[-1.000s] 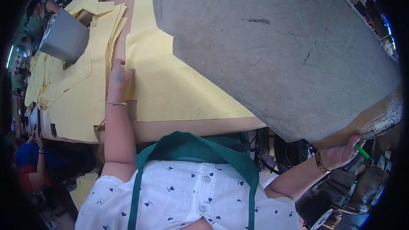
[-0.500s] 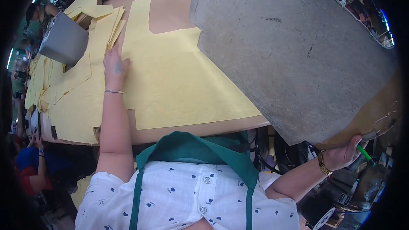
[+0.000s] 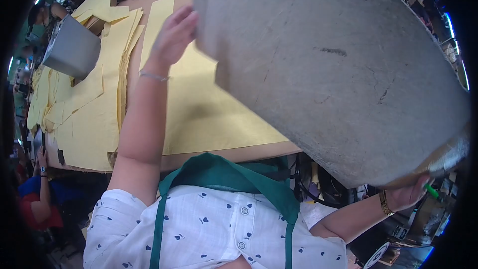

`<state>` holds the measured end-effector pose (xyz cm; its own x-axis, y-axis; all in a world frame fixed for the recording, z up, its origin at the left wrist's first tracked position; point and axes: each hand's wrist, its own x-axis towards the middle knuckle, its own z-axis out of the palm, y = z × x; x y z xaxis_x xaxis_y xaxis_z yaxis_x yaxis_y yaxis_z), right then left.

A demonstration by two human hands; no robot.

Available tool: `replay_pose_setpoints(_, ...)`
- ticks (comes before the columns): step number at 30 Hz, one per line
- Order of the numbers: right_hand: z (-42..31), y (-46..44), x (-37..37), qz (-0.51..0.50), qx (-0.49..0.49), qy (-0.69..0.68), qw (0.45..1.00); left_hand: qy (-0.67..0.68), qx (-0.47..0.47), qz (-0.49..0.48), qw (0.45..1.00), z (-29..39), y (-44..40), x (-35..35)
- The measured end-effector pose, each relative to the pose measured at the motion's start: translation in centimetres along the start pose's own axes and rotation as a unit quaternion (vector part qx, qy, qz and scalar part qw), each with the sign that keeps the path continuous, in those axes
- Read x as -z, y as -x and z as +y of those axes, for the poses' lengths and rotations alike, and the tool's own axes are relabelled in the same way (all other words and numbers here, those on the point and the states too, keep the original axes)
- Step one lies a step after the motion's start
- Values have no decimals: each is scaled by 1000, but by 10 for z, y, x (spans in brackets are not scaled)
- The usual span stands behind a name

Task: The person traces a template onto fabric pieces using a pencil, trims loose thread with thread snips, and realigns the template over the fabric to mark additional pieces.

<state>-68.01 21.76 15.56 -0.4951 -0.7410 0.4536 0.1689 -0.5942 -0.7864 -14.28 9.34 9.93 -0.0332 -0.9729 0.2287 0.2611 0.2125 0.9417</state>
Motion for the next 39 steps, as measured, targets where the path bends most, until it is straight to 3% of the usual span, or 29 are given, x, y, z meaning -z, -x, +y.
replay_pose_setpoints(1,9,-8,4,43,1,37,998,21,4,2,1000,10,17,3)
replay_pose_setpoints(3,35,-9,-9,-43,-43,55,997,10,5,12,1000,19,53,19)
replay_pose_setpoints(6,92,1,-48,-118,-135,102,979,21,14,145,989,20,110,35)
replay_pose_setpoints(8,122,21,-111,-181,-116,219,952,-1,21,217,976,12,139,46)
replay_pose_setpoints(10,165,25,-133,-238,-173,194,936,-58,37,277,958,4,157,63)
replay_pose_setpoints(13,238,22,-145,-286,-186,284,896,-69,91,286,951,-4,154,86)
replay_pose_setpoints(15,257,24,-159,-314,-193,397,841,-114,144,306,934,-21,148,116)
replay_pose_setpoints(19,258,30,-177,-327,-154,542,759,-231,199,335,892,-25,137,113)
replay_pose_setpoints(28,257,33,-176,-333,-63,582,739,-273,174,338,884,-36,134,122)
replay_pose_setpoints(33,258,44,-180,-279,9,622,732,-529,115,297,786,-31,131,116)
replay_pose_setpoints(34,259,44,-181,-268,7,628,730,-566,93,279,770,-34,132,122)
replay_pose_setpoints(36,261,44,-181,-247,1,641,727,-573,145,284,755,-37,135,124)
replay_pose_setpoints(39,260,32,-185,-272,-145,588,748,-630,151,276,710,-41,144,119)
